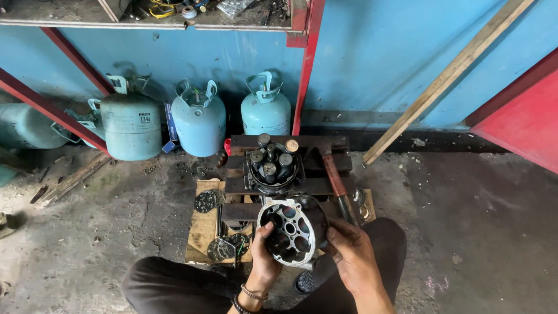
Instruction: Disassembling a mechanical component by removing the outer housing and inspecting the internal assembly
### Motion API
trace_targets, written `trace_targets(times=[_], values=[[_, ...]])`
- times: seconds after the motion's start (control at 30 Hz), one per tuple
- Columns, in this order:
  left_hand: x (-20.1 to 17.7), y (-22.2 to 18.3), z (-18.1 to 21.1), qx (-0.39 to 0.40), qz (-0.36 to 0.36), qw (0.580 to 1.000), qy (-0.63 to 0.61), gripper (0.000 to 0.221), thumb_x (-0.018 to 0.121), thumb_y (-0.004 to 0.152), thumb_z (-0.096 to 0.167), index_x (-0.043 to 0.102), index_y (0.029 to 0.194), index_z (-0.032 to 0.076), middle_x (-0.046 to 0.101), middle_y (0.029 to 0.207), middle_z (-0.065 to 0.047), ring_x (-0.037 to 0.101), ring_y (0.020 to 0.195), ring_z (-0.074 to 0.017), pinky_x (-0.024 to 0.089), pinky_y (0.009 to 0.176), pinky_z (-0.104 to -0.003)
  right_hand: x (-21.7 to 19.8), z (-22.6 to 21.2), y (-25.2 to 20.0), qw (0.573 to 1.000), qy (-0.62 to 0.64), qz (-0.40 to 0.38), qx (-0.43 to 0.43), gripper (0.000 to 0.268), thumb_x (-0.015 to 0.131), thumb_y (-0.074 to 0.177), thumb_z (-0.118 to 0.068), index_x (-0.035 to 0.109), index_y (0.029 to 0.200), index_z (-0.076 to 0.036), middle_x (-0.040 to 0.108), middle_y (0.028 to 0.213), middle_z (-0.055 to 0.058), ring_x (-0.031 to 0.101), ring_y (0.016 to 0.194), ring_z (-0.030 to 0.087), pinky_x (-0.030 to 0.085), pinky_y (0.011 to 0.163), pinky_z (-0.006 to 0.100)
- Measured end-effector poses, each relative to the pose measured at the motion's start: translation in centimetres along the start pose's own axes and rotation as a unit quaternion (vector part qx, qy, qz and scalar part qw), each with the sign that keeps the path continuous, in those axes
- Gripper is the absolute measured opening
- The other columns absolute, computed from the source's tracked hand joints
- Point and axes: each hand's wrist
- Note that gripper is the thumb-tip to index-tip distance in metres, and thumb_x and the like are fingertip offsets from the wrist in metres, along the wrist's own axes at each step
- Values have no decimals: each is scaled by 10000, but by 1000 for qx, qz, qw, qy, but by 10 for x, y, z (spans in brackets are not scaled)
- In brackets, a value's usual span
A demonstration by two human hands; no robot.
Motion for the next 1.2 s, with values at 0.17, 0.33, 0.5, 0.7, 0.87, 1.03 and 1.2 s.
trace_targets(times=[0.17,0.33,0.5,0.7,0.87,1.03,1.2], values=[[24,-11,9,21,-29,999,32,632,558,809,223,451,1407,47,543,1189,-182,511,1016,-296,403,902,-440,-12,9,5,1000,23,13,5,255,649,912,14,662,1148,109,736,957,201,696,757,232,572,665,322],[38,-18,9,58,-73,994,50,785,536,753,166,422,1525,81,547,1179,-181,502,1013,-298,383,897,-444,-25,23,5,996,78,30,36,314,616,954,-72,589,1242,50,675,1059,174,665,874,256,556,763,396],[48,-26,6,20,-39,999,27,793,492,757,163,399,1544,119,520,1301,-185,486,1096,-313,371,949,-452,7,10,-4,986,95,61,127,591,553,879,-278,529,1424,-49,609,1383,232,573,1207,386,428,959,534],[45,-17,-1,93,-102,986,89,622,513,732,179,434,1336,58,585,1140,-201,527,1023,-303,387,925,-423,-19,23,1,979,102,73,158,505,482,1016,-388,592,1337,-15,663,1248,208,636,1054,292,515,860,447],[50,-20,3,93,-113,963,228,670,525,790,244,367,1429,120,568,1264,-212,532,1158,-351,390,1019,-495,-19,18,-3,975,83,105,174,552,427,1004,-401,544,1432,-73,611,1360,196,575,1171,320,457,931,481],[50,-22,5,108,-87,906,401,784,476,945,257,112,1566,-54,168,1676,-212,288,1487,-310,266,1177,-375,-28,12,-2,978,78,109,162,524,400,1056,-405,568,1405,-51,642,1286,185,599,1127,295,476,921,472],[76,-36,16,111,-94,888,436,624,440,920,246,357,1501,32,573,1387,-173,572,1182,-244,459,1026,-367,-19,0,-6,990,71,42,118,543,442,990,-291,467,1528,-222,593,1407,113,585,1184,272,491,904,451]])
Point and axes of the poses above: each hand's wrist, its own y-axis towards the middle knuckle, its own x-axis out of the palm, z = x × y
